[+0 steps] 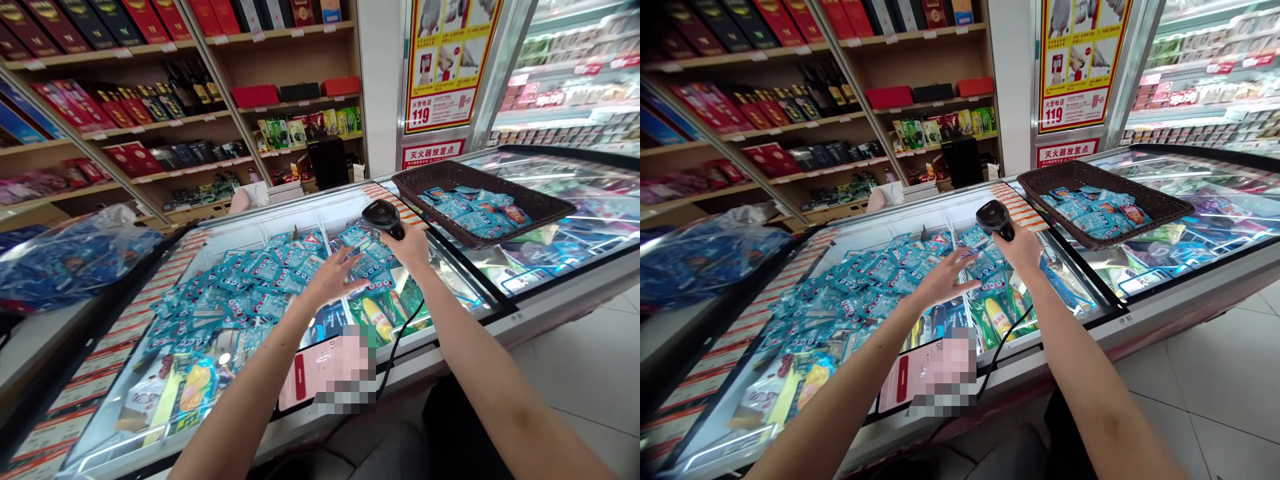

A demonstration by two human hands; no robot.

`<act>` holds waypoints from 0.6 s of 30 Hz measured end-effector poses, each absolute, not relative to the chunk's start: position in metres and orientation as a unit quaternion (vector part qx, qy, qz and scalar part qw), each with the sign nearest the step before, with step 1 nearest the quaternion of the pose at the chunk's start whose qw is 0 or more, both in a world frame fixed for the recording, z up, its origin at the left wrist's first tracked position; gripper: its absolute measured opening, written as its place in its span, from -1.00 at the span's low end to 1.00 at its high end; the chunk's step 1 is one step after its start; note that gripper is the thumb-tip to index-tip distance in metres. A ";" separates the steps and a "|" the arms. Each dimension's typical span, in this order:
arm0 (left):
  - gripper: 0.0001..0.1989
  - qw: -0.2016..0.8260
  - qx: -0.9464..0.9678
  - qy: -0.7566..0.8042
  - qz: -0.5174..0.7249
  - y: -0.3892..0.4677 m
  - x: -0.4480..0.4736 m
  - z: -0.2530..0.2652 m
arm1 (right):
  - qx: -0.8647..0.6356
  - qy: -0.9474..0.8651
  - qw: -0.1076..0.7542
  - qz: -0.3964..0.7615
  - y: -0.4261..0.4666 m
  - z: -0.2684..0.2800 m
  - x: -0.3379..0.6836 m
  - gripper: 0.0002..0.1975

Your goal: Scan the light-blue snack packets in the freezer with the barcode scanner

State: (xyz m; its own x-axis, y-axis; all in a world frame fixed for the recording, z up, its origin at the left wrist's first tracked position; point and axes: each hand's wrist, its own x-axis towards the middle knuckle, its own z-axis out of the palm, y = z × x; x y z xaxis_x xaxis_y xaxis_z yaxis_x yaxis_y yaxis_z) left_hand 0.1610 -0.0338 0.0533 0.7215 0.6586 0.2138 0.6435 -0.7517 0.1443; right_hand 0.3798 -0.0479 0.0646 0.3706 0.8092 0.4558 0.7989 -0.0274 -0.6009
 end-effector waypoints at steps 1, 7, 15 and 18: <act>-0.24 0.045 0.930 0.345 0.117 -0.036 0.175 0.053 | -0.714 -0.559 0.420 0.010 -0.048 0.065 0.380 -0.55; -0.16 0.075 0.939 0.333 0.030 -0.032 0.223 0.044 | -0.706 -0.557 0.436 0.031 -0.052 0.070 0.380 -0.59; -0.28 0.062 0.923 0.377 0.047 -0.012 0.186 0.040 | -0.692 -0.571 0.440 0.046 -0.055 0.070 0.374 -0.60; -0.34 0.075 0.924 0.369 0.067 -0.009 0.175 0.039 | -0.677 -0.593 0.434 0.041 -0.055 0.065 0.368 -0.61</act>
State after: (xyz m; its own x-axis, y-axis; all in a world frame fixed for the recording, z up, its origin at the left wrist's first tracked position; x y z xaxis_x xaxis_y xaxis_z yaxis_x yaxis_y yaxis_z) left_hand 0.1752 -0.0089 0.0392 0.7191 0.6915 0.0682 0.6714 -0.7168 0.1882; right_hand 0.3685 -0.0549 0.0653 0.2934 0.8385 0.4592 0.7668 0.0804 -0.6368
